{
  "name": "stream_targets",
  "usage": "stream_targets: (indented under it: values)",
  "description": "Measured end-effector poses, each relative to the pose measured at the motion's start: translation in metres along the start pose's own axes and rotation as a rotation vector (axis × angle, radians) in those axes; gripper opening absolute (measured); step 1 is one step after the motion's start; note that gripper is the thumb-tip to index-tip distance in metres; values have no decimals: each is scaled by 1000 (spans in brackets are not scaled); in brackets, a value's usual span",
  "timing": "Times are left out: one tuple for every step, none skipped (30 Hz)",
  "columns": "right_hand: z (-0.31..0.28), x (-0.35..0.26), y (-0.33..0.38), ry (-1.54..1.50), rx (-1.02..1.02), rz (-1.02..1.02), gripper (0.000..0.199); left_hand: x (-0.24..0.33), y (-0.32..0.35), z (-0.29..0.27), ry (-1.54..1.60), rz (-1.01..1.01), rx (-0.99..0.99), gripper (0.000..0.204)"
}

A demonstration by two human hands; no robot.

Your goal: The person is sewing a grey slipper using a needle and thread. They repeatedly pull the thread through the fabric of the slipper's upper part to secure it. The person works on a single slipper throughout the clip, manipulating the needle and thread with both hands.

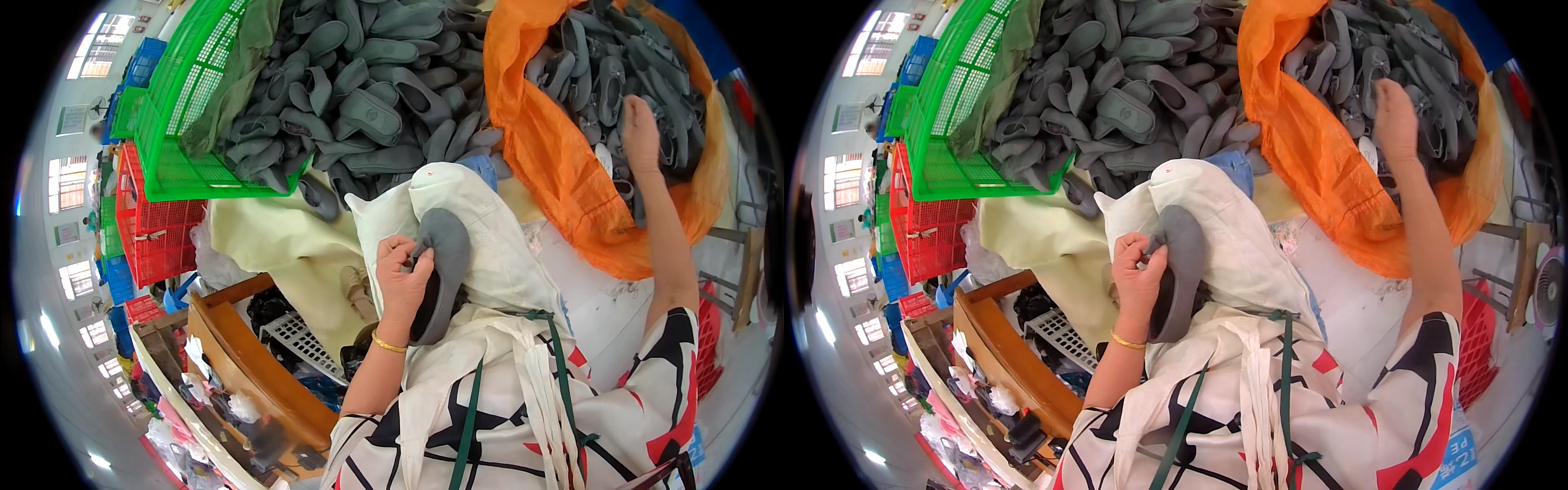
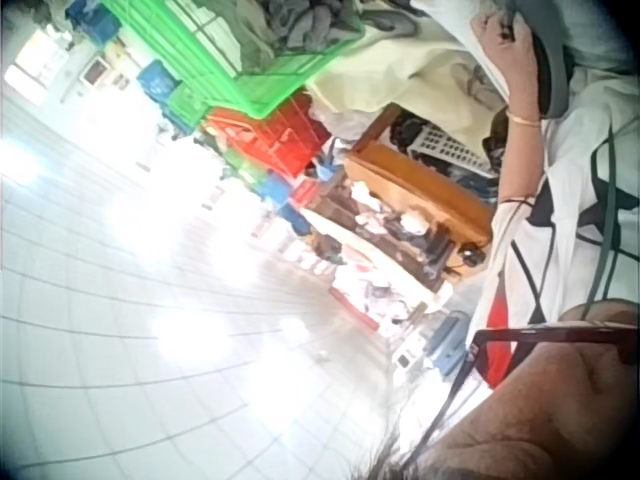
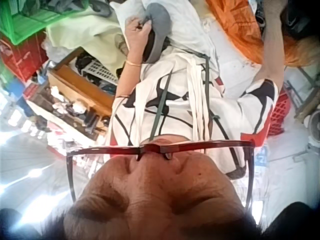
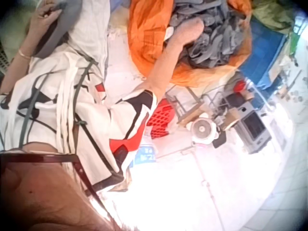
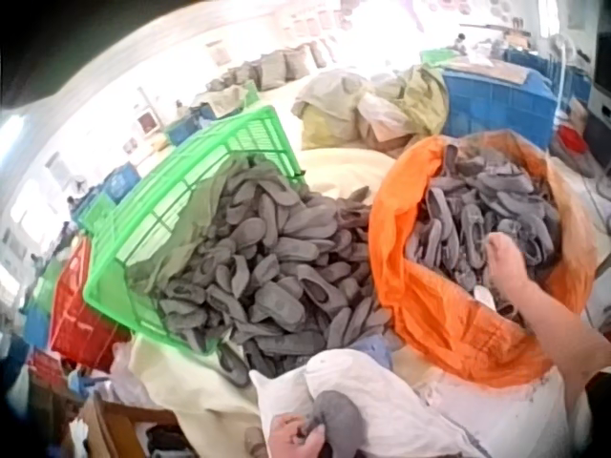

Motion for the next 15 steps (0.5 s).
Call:
stream_targets:
  values:
    - [-10, 15, 0, 51, -14, 12, 19, 1, 1, 0, 22, -2, 3, 14]
    - [-14, 16, 5, 89, -8, 1, 19, -1, 3, 3, 38, -27, -22, 13]
    - [-15, 16, 10, 128, -1, -11, 18, -5, 4, 6, 56, -52, -47, 12]
    - [-10, 16, 13, 70, -38, 35, 18, -9, 5, 9, 75, -78, -74, 11]
    - [-3, 16, 19, 17, -74, 88, 17, -14, 4, 10, 134, -92, -80, 9]
    - [-1, 8, 26, -57, -32, 94, 18, -20, 3, 9, 194, -106, -86, 8]
    - [9, 3, 35, -99, -55, 141, 18, -24, 3, 8, 251, -123, -88, 8]
    - [23, -15, 45, -177, -190, 254, 17, -22, 3, 6, 217, -107, -94, 9]
    - [31, -41, 53, -246, -232, 151, 16, -22, 4, 5, 232, -123, -93, 10]
    - [45, -64, 68, -325, -345, 206, 17, -23, 5, 5, 246, -139, -92, 11]
    - [52, -105, 81, -435, -431, 83, 18, -23, 4, 5, 259, -151, -92, 12]
    - [57, -145, 95, -544, -518, -44, 20, -22, 5, 4, 266, -145, -89, 12]
    - [65, -174, 110, -596, -611, -116, 21, -20, 5, 4, 276, -139, -90, 13]
    - [71, -202, 125, -651, -707, -191, 22, -19, 6, 4, 284, -133, -88, 13]
    - [66, -232, 134, -651, -721, -238, 20, -22, 7, 4, 283, -138, -97, 13]
Point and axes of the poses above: each hand's wrist, its own y-axis away from the middle knuckle, its own z-axis out of the palm, x = y × z, the point moved 10 cm from there along -y, towards the middle knuckle, and after that the axes turned 2 degrees about -y, right-handed, at the moved point
